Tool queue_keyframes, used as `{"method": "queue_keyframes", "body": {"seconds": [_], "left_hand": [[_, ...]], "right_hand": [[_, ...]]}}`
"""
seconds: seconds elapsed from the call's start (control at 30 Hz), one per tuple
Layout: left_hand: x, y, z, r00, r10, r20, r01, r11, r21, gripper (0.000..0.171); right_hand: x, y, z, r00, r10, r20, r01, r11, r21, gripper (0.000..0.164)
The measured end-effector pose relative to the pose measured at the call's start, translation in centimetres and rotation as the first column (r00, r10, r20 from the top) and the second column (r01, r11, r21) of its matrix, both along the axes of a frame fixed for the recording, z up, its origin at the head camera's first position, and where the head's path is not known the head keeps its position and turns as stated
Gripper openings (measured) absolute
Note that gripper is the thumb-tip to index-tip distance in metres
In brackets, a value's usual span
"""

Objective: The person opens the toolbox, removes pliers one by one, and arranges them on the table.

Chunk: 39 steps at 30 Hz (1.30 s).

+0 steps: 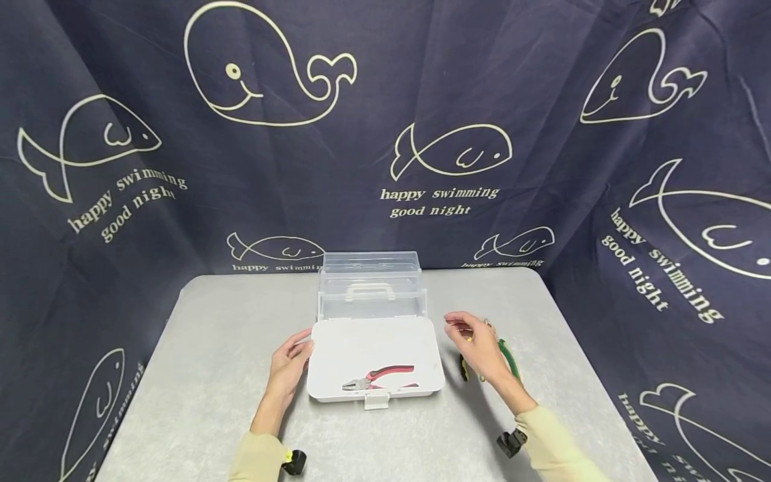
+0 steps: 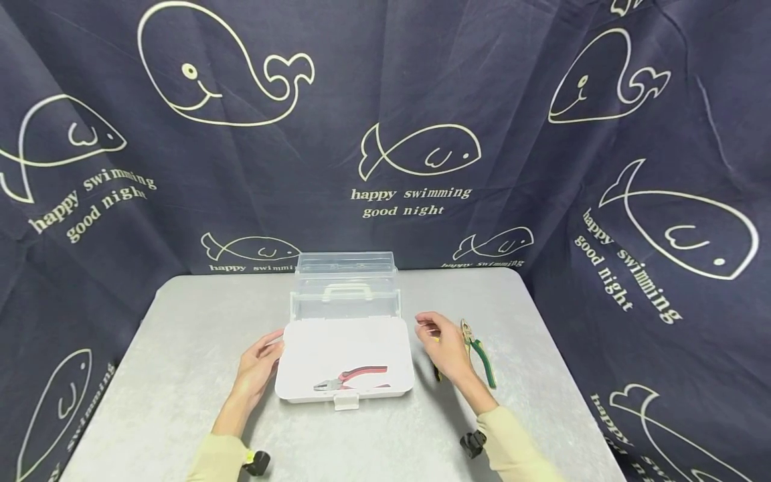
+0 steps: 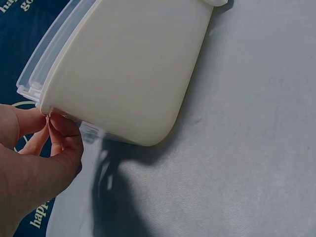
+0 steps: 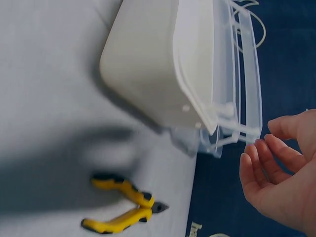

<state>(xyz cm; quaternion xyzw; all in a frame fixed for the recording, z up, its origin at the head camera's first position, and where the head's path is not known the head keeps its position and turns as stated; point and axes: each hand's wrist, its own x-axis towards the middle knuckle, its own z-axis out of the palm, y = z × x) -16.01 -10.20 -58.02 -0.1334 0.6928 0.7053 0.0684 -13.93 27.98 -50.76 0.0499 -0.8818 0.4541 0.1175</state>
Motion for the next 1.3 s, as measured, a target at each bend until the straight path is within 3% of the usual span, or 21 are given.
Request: {"method": "queue_keyframes", "body": {"seconds": [0.27,0.63,1.07,1.3], "left_hand": [[0.0,-0.1,-0.1,1.000,-0.005,-0.005,0.005,1.000,0.004,0.039],[-0.1,0.0,0.2,1.000,-0.002,-0.008,0.002,1.000,0.018,0.039],[0.1,0.1,0.2,1.000,-0.006,-0.012,0.006,1.000,0.031,0.039],[0.1,0.1,0.1,1.000,0.005,-0.002,-0.005,1.000,0.027,0.039]], "right_hand": [[-0.4,-3.0,0.0,0.996,0.075,-0.042,-0.076,0.997,-0.022,0.019],[-0.1,-6.4,-0.3,0.982,0.189,-0.016,-0.190,0.981,-0.046,0.019],[0.7,-9.4,-1.3,0.937,0.348,0.014,-0.347,0.937,-0.033,0.013],[1.2,-10.5,-2.3,0.889,0.445,0.109,-0.445,0.895,-0.032,0.015]]}}
